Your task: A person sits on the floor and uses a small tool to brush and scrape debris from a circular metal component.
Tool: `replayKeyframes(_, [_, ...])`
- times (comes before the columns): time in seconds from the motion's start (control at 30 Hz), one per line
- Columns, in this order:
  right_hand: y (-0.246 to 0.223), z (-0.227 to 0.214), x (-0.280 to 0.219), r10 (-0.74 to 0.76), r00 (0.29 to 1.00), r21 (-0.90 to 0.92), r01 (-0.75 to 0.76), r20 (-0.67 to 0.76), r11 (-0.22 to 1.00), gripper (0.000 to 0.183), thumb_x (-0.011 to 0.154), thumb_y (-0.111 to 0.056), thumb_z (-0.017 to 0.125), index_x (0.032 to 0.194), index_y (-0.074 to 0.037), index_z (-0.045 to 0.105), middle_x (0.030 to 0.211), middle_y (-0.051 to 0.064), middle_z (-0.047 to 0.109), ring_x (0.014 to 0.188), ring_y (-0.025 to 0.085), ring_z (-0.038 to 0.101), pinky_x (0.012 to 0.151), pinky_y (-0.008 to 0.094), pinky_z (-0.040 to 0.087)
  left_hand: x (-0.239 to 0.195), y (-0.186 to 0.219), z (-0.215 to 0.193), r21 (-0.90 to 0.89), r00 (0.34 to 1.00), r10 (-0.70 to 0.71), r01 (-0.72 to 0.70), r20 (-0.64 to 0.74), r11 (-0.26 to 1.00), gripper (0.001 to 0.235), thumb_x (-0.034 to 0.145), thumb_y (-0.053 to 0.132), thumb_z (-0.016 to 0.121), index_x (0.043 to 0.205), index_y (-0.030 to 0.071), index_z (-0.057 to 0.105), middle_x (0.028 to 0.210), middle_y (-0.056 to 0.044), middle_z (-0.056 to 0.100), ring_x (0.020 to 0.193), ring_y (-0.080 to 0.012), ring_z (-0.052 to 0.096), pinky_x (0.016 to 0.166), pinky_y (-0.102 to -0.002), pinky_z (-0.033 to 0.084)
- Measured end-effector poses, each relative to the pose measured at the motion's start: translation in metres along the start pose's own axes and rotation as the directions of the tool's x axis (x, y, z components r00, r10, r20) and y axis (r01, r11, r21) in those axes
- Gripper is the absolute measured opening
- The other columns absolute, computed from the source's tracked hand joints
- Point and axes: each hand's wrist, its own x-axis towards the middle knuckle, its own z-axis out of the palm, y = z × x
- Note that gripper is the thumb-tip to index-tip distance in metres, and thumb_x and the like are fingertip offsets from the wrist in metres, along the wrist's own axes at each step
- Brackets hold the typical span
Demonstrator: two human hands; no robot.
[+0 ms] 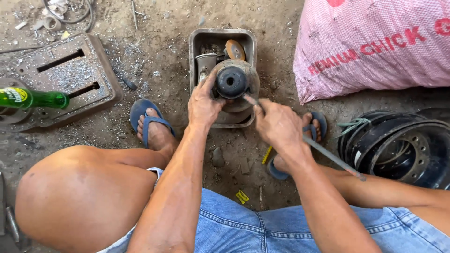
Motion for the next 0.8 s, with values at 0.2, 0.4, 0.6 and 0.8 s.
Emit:
replayKeyframes(0.2, [-0.019, 0.038, 0.020, -0.102, 0.994, -0.006, 0.102, -0.038, 0.995, 0.042, 0.104, -0.043, 0.040, 0.116, -0.022, 0.074, 0.097, 0.012, 0.078, 0.098, 0.038, 0.075, 0.087, 0.056, 0.058, 0.004, -0.042, 0.027, -0.035, 0.993, -0.120, 0.120, -0.006, 0.992, 0.079, 0.081, 0.032, 0.089, 0.151, 0.027, 0.052, 0.137, -0.004, 0.067, 0.135, -0.0268, 0.057, 0.117, -0.045, 0.042])
replayKeyframes(0.4, [-0.039, -0.017, -0.026, 0.070, 0.997, -0.023, -0.069, 0.025, 0.997, 0.041, 0.104, -0.034, 0.042, 0.128, -0.019, 0.072, 0.107, 0.021, 0.077, 0.112, 0.042, 0.071, 0.095, 0.058, 0.055, 0.000, -0.030, 0.021, -0.093, 0.990, -0.142, 0.142, 0.012, 0.985, 0.091, 0.067, 0.044, 0.096, 0.146, 0.024, 0.056, 0.133, -0.004, 0.070, 0.132, -0.0291, 0.060, 0.114, -0.047, 0.046])
replayKeyframes(0.6, [-0.039, -0.002, -0.016, -0.005, 1.000, -0.023, 0.005, 0.000, 1.000, 0.042, 0.105, -0.041, 0.043, 0.129, -0.022, 0.073, 0.108, 0.016, 0.078, 0.109, 0.038, 0.073, 0.092, 0.056, 0.057, 0.005, -0.034, 0.026, -0.107, 0.988, -0.154, 0.153, -0.004, 0.982, 0.089, 0.067, 0.041, 0.097, 0.145, 0.022, 0.058, 0.130, -0.008, 0.072, 0.130, -0.0294, 0.061, 0.112, -0.047, 0.047])
replayKeyframes(0.8, [-0.028, -0.027, -0.006, 0.024, 0.998, -0.078, -0.020, 0.051, 0.997, 0.042, 0.102, -0.041, 0.047, 0.130, -0.023, 0.072, 0.118, 0.020, 0.075, 0.118, 0.045, 0.066, 0.101, 0.062, 0.051, 0.006, -0.034, 0.027, -0.111, 0.987, -0.158, 0.157, 0.002, 0.981, 0.094, 0.061, 0.047, 0.098, 0.144, 0.023, 0.058, 0.131, -0.006, 0.071, 0.131, -0.0279, 0.060, 0.113, -0.044, 0.047])
